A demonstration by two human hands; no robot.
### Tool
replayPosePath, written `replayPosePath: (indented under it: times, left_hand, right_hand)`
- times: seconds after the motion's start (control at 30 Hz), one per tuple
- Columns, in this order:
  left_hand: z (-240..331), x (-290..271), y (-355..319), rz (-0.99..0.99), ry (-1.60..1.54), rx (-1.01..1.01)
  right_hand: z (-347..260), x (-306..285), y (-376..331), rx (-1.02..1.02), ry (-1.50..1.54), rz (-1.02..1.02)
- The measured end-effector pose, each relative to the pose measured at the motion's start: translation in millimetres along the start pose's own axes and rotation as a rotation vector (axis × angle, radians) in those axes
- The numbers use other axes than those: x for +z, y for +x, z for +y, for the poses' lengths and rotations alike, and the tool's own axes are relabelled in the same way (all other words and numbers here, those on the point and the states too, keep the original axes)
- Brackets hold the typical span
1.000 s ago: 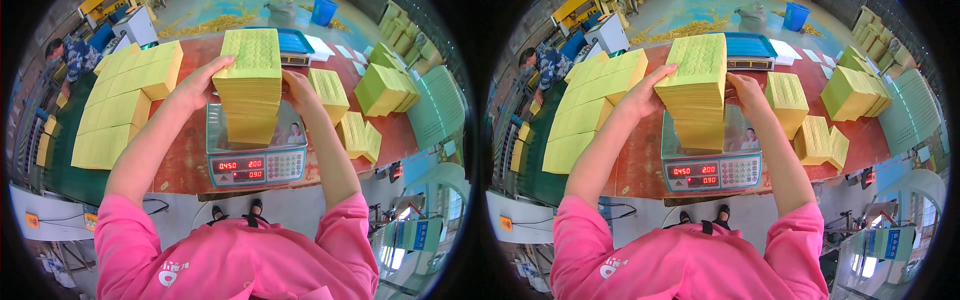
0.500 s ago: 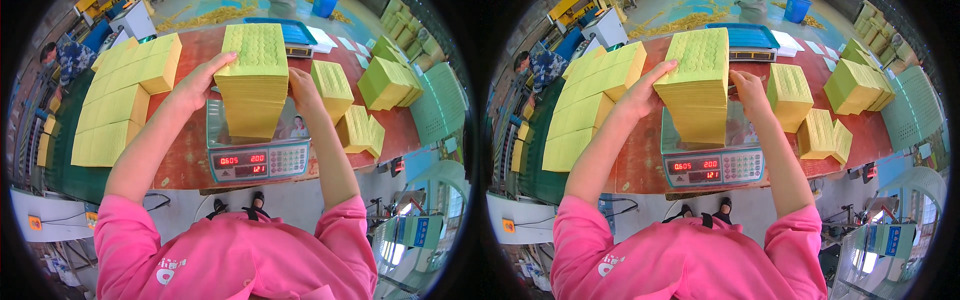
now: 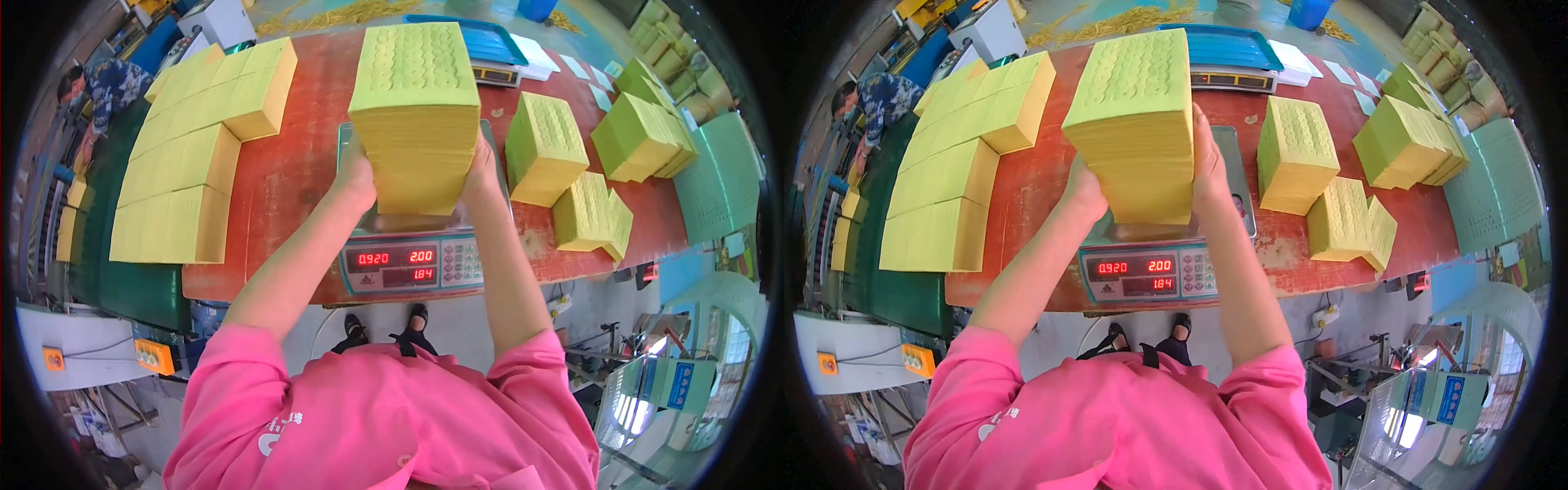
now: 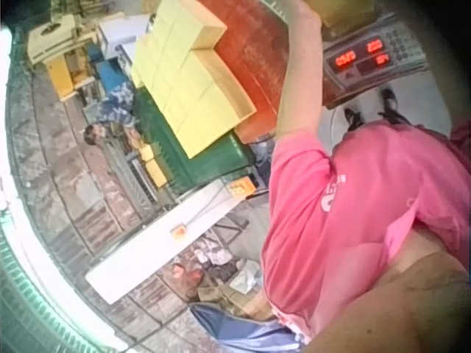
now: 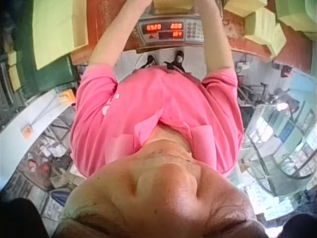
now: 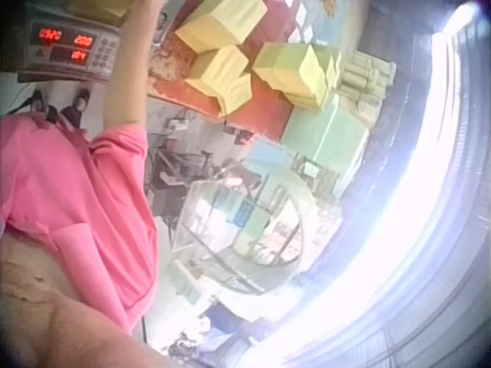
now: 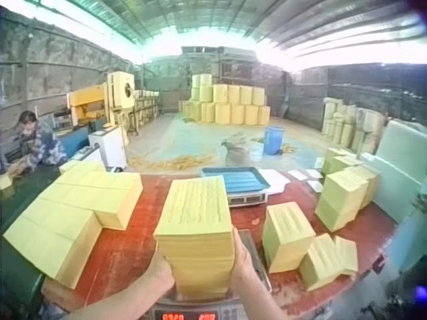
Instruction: Operating a conveyor and weighing stacks of yellow paper on a scale.
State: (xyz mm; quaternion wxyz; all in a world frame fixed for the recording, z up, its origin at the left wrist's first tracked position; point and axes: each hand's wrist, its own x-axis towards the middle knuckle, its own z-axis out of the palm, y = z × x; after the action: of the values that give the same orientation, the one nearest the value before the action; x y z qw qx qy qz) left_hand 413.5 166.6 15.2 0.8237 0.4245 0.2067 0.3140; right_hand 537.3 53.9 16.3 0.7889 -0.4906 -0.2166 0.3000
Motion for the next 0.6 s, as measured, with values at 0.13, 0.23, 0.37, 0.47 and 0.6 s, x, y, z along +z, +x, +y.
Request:
replayPosePath:
  times: [0.13, 0.23, 0.37, 0.47, 0.6]
  left_hand:
    - [6, 25, 12, 0.035, -0.092, 0.000]
    - [9, 26, 12, 0.044, -0.098, -0.039]
    - [0, 20, -7, 0.134, -0.010, 0.000]
    - [-2, 23, -57, 0.147, 0.076, 0.111]
    - [-9, 6, -121, 0.173, 0.115, 0.064]
  right_hand:
    - [-9, -7, 29, 0.094, 0.066, -0.019]
    - [-7, -11, 30, 0.141, 0.097, -0.029]
    - [3, -27, 2, 0.016, -0.104, -0.116]
    - [-12, -43, -56, 0.046, -0.178, -0.165]
    - [-25, -66, -104, 0.106, -0.148, -0.179]
